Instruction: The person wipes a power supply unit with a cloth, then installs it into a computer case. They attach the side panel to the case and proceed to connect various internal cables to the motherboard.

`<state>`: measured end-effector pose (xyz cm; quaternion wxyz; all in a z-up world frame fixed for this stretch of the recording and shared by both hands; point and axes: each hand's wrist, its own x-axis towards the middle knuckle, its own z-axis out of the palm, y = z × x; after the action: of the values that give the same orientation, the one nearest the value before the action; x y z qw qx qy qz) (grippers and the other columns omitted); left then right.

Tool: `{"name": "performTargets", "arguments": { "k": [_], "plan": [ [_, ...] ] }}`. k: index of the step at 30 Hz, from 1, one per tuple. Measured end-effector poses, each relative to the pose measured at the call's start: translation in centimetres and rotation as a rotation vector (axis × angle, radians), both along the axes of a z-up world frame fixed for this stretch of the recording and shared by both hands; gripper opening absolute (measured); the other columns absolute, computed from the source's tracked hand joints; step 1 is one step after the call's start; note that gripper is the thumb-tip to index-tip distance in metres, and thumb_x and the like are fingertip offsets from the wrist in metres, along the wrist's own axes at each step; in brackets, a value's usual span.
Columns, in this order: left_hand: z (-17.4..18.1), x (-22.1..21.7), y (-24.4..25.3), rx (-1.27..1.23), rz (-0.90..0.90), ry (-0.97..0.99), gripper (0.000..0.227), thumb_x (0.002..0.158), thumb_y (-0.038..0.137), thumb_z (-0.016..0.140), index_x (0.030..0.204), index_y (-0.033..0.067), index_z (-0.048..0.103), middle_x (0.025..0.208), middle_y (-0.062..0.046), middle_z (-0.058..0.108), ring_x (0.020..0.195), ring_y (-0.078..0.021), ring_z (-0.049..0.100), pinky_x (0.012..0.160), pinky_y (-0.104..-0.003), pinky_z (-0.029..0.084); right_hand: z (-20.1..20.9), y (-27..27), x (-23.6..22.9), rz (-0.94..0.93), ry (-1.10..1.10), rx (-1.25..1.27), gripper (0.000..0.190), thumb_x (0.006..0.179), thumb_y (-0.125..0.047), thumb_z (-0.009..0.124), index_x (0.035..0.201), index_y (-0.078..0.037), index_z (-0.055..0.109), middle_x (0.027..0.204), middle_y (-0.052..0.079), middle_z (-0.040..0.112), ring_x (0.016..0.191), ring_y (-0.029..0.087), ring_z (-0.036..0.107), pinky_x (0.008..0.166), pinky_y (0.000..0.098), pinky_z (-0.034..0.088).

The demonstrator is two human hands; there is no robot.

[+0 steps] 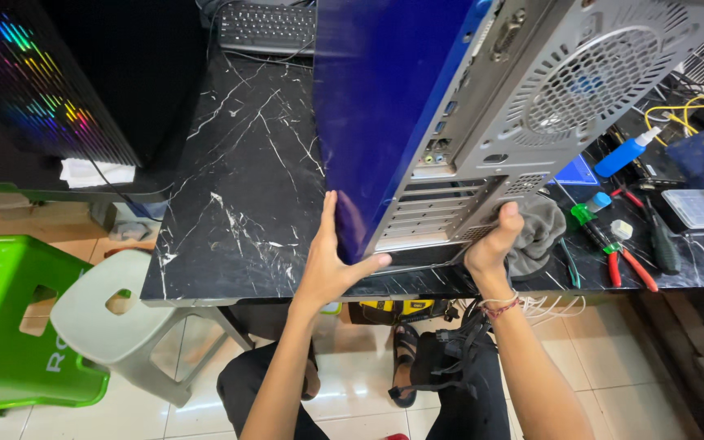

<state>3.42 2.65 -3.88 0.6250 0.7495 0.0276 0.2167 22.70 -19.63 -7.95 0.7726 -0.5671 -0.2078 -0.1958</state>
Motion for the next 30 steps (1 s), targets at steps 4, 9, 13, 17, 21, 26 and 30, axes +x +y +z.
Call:
{"name": "performTargets", "arguments": {
  "k": [4,9,13,17,21,26,30],
  "plan": [
    [-0.6,0.2,0.1,-0.049,0.018,-0.070,0.138,0.076,0.055,0.095,0.174,-0.0074,0.021,0.180,-0.041,0.016,0.163,-0.0631,0.019,0.133,-0.069,0.020,1.5,-0.2,-0.9,0.013,0.006,-0.026,0.054,0.116,-0.055,0.037,0.128,-0.009,0.063,0.123,0.014,0.065,0.116,0.020,0.062,0.118,0.0389,0.049],
    [-1.8,0.7,-0.4,-0.079,0.035,-0.105,0.133,0.075,0.051,0.097,0.174,-0.0033,0.027,0.180,-0.036,0.023,0.165,-0.0591,0.020,0.135,-0.063,0.022,0.7,-0.9,-0.1,0.020,0.032,-0.043,0.051,0.117,-0.054,0.037,0.123,-0.011,0.064,0.121,0.013,0.066,0.114,0.019,0.061,0.115,0.0389,0.051],
    [-1.6,0.9,-0.8,-0.066,0.053,-0.114,0.128,0.078,0.051,0.095,0.174,-0.0026,0.029,0.180,-0.036,0.024,0.164,-0.0586,0.021,0.135,-0.063,0.023,-1.1,-1.6,1.5,-0.180,-0.109,-0.145,0.056,0.119,-0.038,0.046,0.078,-0.004,0.064,0.081,0.011,0.065,0.085,0.019,0.052,0.088,0.0401,0.052],
    [-1.9,1.1,-0.9,-0.063,0.061,-0.114,0.126,0.079,0.051,0.094,0.174,-0.0011,0.030,0.179,-0.035,0.029,0.164,-0.0570,0.024,0.134,-0.063,0.025,-1.9,-2.7,2.6,-0.191,-0.157,-0.255,0.063,0.119,-0.035,0.041,0.069,-0.006,0.064,0.067,0.010,0.062,0.075,0.018,0.054,0.073,0.0366,0.050],
    [-2.0,1.2,-1.3,-0.058,0.071,-0.112,0.125,0.078,0.049,0.095,0.175,0.0038,0.031,0.176,-0.034,0.035,0.164,-0.0557,0.026,0.133,-0.062,0.028,-1.8,-2.5,2.4,-0.171,-0.129,-0.236,0.055,0.117,-0.036,0.045,0.070,-0.010,0.059,0.071,0.001,0.058,0.076,0.017,0.051,0.072,0.0356,0.048],
    [-1.4,1.0,-1.7,-0.047,0.102,-0.107,0.123,0.077,0.051,0.092,0.174,0.0028,0.034,0.173,-0.038,0.039,0.162,-0.0570,0.031,0.132,-0.063,0.030,-0.9,-2.2,1.6,-0.142,-0.084,-0.250,0.057,0.117,-0.042,0.047,0.078,-0.006,0.067,0.077,0.008,0.067,0.079,0.017,0.055,0.077,0.0374,0.052],
    [-1.3,1.0,-1.9,-0.036,0.106,-0.108,0.122,0.078,0.052,0.092,0.174,0.0033,0.035,0.172,-0.037,0.041,0.161,-0.0576,0.032,0.131,-0.063,0.031,-2.0,-2.1,2.1,-0.141,-0.042,-0.248,0.057,0.116,-0.044,0.048,0.078,-0.005,0.067,0.078,0.010,0.068,0.080,0.018,0.056,0.078,0.0379,0.052]
  ]
}}
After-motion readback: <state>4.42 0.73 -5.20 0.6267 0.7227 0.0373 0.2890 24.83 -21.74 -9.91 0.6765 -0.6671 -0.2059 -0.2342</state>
